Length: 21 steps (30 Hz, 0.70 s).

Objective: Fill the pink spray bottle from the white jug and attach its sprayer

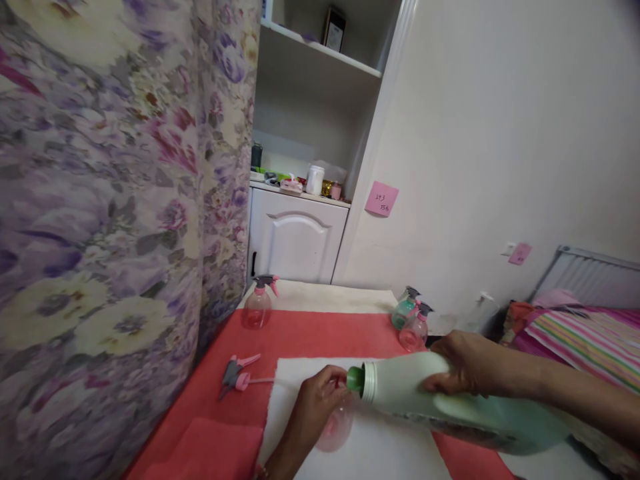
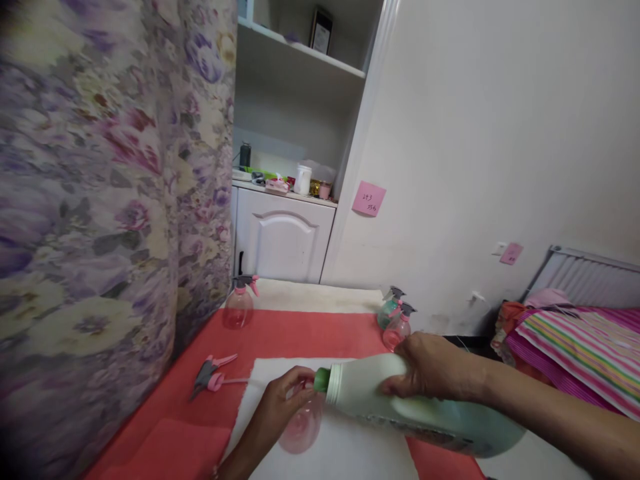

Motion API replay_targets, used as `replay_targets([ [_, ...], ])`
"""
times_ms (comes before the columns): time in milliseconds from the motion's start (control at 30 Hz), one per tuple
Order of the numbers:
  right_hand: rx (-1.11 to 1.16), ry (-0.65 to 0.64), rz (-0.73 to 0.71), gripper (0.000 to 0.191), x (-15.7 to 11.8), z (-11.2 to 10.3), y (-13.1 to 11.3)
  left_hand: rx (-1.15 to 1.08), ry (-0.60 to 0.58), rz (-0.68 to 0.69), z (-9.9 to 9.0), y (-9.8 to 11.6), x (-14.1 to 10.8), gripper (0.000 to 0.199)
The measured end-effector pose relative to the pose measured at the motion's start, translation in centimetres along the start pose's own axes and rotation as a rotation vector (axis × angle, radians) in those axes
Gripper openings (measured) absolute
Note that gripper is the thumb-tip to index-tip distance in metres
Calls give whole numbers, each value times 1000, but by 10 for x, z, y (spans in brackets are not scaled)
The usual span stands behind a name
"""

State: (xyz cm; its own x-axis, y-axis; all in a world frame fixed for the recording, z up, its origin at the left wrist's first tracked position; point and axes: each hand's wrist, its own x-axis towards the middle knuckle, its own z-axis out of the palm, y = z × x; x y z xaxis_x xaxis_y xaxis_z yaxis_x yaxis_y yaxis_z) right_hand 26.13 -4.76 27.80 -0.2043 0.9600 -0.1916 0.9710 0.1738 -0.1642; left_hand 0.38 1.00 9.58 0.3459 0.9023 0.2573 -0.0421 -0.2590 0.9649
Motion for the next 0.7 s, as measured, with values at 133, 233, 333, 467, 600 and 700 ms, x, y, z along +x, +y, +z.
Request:
replay_targets([
  [133,-36,-25,-1,43,0,-2,-2,9,9,-12,0,3,1,14],
  [233,-47,-25,-4,42,0,-3,-2,6,-1,-19,0,4,1,15],
  [333,-53,-25,-5,43,1,-4,-1,14,-9,-17,1,3,0,15],
  [467,-42,-11,-19,39,1,-3,-1,20,1,-15,0,1,1,15],
  [600,-42,10,-17,37,2,-4,-3,24,3,-21,0,-1,2,15],
  [700,-45,-15,-2,38,2,-6,-4,31,7,-20,0,1,1,14],
])
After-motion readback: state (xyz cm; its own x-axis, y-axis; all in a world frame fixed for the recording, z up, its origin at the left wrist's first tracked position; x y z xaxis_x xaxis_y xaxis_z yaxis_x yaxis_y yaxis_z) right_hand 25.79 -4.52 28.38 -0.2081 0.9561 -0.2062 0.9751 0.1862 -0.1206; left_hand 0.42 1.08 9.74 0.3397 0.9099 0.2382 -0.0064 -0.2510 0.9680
